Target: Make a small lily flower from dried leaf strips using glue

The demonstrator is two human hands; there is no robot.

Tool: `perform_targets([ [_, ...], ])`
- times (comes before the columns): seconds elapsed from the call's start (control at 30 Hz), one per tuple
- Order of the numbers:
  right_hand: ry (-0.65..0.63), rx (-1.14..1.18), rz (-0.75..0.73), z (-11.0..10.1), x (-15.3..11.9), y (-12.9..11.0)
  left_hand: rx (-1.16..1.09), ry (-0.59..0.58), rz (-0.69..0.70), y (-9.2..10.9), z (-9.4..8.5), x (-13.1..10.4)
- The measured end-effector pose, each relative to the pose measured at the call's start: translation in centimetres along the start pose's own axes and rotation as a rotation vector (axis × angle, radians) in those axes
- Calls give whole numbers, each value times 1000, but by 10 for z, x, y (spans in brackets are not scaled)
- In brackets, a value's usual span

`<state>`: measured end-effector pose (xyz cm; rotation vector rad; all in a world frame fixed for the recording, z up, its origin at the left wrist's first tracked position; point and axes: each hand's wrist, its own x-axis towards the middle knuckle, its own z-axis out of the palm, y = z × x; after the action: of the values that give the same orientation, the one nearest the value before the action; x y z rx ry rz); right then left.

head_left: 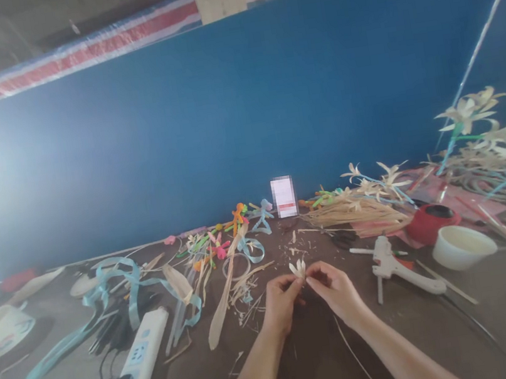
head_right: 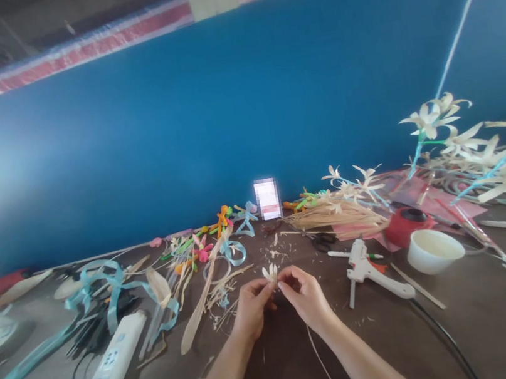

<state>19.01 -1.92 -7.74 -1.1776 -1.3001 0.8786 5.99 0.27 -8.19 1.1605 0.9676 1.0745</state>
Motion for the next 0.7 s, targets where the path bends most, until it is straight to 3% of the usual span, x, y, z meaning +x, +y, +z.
perform_targets([
  [0.7,-9,-94,-9,1,-3,0,68,-5,26,2,2,0],
])
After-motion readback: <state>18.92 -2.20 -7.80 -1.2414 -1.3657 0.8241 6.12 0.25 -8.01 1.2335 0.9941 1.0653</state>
